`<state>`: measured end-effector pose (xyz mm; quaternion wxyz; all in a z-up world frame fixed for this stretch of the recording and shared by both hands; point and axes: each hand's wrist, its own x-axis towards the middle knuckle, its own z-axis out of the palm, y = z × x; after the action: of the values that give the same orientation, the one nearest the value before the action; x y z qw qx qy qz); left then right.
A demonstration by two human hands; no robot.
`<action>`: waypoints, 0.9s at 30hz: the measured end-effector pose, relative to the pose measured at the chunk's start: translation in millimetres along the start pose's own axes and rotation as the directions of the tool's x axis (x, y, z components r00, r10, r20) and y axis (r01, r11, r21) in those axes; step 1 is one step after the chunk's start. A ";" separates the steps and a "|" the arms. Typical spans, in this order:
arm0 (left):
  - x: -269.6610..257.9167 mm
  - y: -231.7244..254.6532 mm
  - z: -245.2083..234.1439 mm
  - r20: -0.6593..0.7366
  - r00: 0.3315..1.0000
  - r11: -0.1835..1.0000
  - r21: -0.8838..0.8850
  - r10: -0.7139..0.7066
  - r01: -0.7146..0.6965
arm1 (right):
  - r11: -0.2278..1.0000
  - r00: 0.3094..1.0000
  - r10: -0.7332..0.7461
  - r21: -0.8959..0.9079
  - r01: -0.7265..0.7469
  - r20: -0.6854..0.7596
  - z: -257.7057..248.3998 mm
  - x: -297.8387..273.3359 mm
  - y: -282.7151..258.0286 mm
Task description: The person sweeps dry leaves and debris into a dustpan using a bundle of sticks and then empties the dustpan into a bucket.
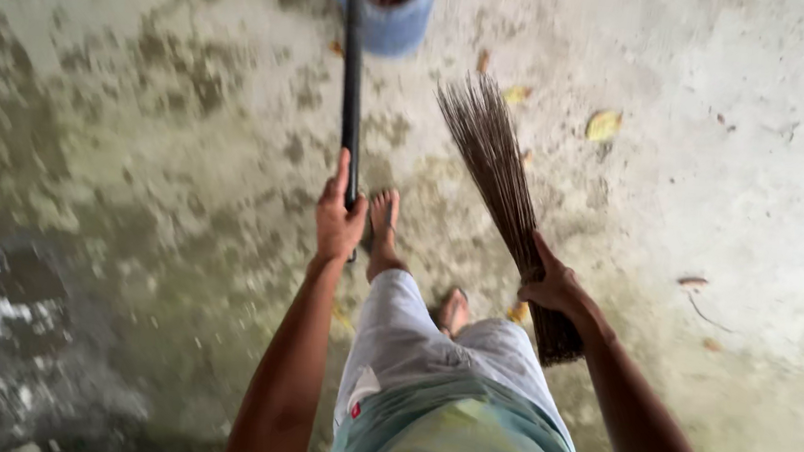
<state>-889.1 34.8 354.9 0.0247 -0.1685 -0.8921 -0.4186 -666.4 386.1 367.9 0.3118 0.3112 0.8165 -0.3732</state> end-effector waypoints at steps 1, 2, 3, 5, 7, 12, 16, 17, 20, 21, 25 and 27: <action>-19.4 13.4 -3.4 0.002 0.993 0.986 -0.119 -0.114 0.114 | 0.999 0.999 0.040 -0.011 -0.040 0.033 0.3 -3.5 12.5; -37.2 25.4 -6.5 0.015 0.974 0.946 -0.236 -0.225 0.222 | 0.999 0.998 0.039 -0.028 -0.038 0.046 -0.4 -6.4 23.4; -58.8 36.8 -11.5 0.022 0.967 0.940 -0.231 -0.254 0.252 | 0.993 0.998 0.013 -0.119 -0.006 0.059 3.1 -16.3 34.5; -102.3 53.1 -19.2 0.155 0.913 0.590 -0.719 -0.379 0.367 | 0.975 0.995 -0.008 -0.218 0.029 0.099 11.7 -36.9 49.3; -147.3 58.4 -32.1 0.153 0.911 0.508 -0.789 -0.384 0.346 | 0.940 0.968 0.123 -0.339 -0.044 0.217 19.9 -50.7 49.7; -250.7 58.1 -72.5 0.198 0.772 0.364 -0.793 -0.604 0.488 | 0.837 0.919 0.155 -0.542 0.072 0.362 82.4 -71.8 46.2; -315.9 62.9 -91.3 0.238 0.534 0.198 -0.747 -0.811 0.634 | 0.782 0.877 0.006 -0.549 0.294 0.480 168.6 -68.2 69.8; -328.7 62.2 -93.3 0.229 0.468 0.144 -0.760 -0.853 0.634 | 0.769 0.871 -0.017 -0.550 0.325 0.491 192.2 -57.9 73.9; -362.7 54.3 -96.6 0.199 0.271 -0.002 -0.809 -0.942 0.588 | 0.733 0.872 -0.053 -0.574 0.365 0.486 256.6 -20.0 87.8; -371.9 47.8 -97.1 0.193 0.278 0.009 -0.807 -0.941 0.591 | 0.724 0.878 -0.068 -0.583 0.370 0.473 276.5 -3.7 90.5; -419.8 16.4 -97.3 0.163 0.130 -0.074 -0.854 -0.978 0.515 | 0.683 0.919 -0.063 -0.654 0.324 0.389 321.8 59.8 104.9; -444.8 -3.5 -96.7 0.160 0.106 -0.087 -0.862 -0.981 0.499 | 0.651 0.941 -0.038 -0.706 0.278 0.336 314.0 84.8 112.0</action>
<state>-480.6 -164.8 332.7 -0.0539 0.5453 -0.4644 -0.6958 -548.4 216.3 93.1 0.4940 0.0249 0.8659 -0.0745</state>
